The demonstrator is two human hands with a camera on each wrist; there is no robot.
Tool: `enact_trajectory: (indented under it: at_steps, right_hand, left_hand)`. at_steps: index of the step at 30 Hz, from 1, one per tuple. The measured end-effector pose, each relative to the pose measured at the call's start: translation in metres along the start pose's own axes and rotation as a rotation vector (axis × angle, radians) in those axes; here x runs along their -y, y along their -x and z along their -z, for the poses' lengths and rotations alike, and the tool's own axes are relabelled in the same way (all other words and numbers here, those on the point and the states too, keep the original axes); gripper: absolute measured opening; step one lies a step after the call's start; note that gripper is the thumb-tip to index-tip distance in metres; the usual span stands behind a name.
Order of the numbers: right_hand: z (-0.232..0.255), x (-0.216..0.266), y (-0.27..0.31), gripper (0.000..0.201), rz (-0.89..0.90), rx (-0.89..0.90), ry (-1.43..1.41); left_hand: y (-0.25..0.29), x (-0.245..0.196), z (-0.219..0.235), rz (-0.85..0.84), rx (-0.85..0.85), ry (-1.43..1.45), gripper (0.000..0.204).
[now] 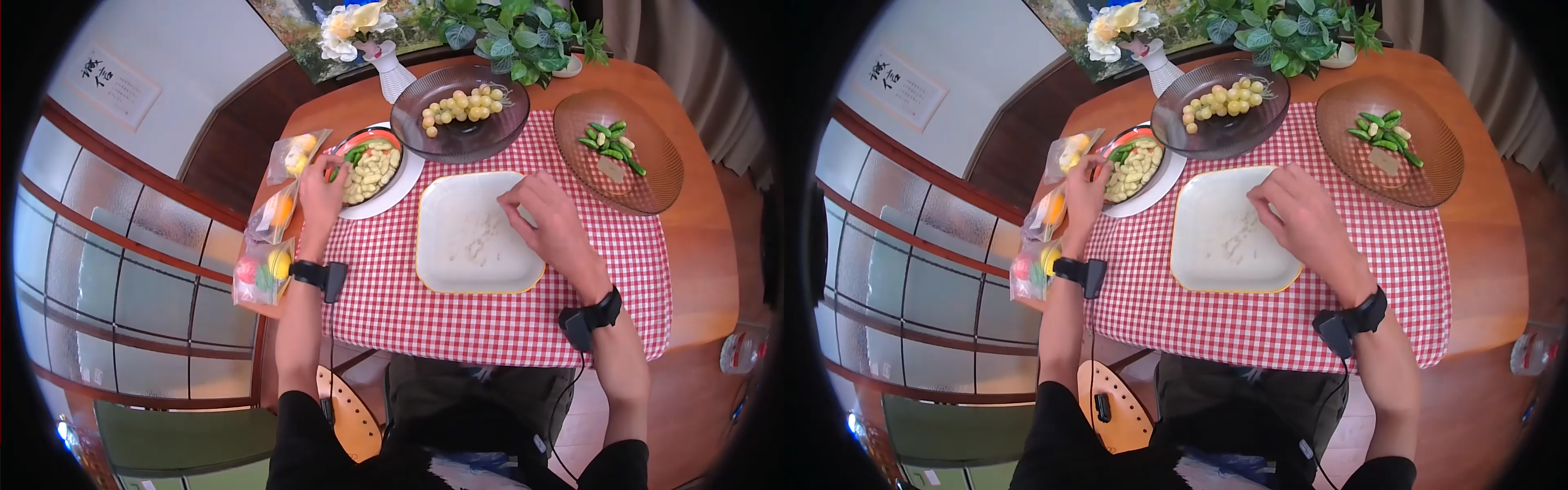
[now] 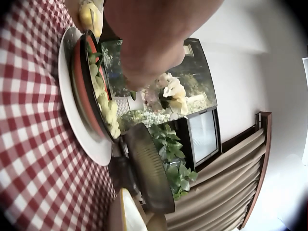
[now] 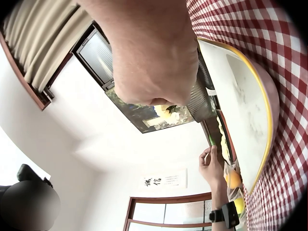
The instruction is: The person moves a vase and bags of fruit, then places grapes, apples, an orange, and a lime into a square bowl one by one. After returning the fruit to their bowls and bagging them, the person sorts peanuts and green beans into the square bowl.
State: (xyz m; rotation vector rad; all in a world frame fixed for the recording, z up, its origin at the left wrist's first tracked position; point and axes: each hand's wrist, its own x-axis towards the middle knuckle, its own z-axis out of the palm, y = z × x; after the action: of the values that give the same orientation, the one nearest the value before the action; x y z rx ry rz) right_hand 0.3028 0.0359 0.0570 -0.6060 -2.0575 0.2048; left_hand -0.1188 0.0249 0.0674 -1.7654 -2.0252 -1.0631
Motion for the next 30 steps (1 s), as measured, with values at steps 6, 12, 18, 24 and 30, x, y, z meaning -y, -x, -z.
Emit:
enact_trajectory:
  at_steps: [6, 12, 18, 24, 30]
  right_hand:
    - [0.004, 0.002, 0.001, 0.019, 0.002, 0.068, 0.007]
    - [0.004, 0.004, 0.0, 0.02, -0.029, 0.047, 0.028]
    - [-0.001, 0.001, 0.003, 0.015, 0.024, 0.041, 0.044]
    - [0.014, -0.007, 0.0, 0.015, -0.061, 0.021, 0.055]
    - [0.069, -0.009, -0.013, 0.013, -0.234, -0.069, 0.145]
  left_hand:
    - [-0.039, 0.038, -0.024, 0.114, 0.041, -0.076, 0.022]
    - [-0.017, 0.002, -0.016, 0.051, -0.021, -0.07, 0.017]
    - [0.042, -0.081, -0.008, -0.251, -0.065, 0.365, 0.01]
    - [0.077, -0.124, -0.022, -0.3, 0.01, 0.596, 0.014]
    - [0.094, -0.117, -0.031, -0.212, 0.056, 0.738, 0.017]
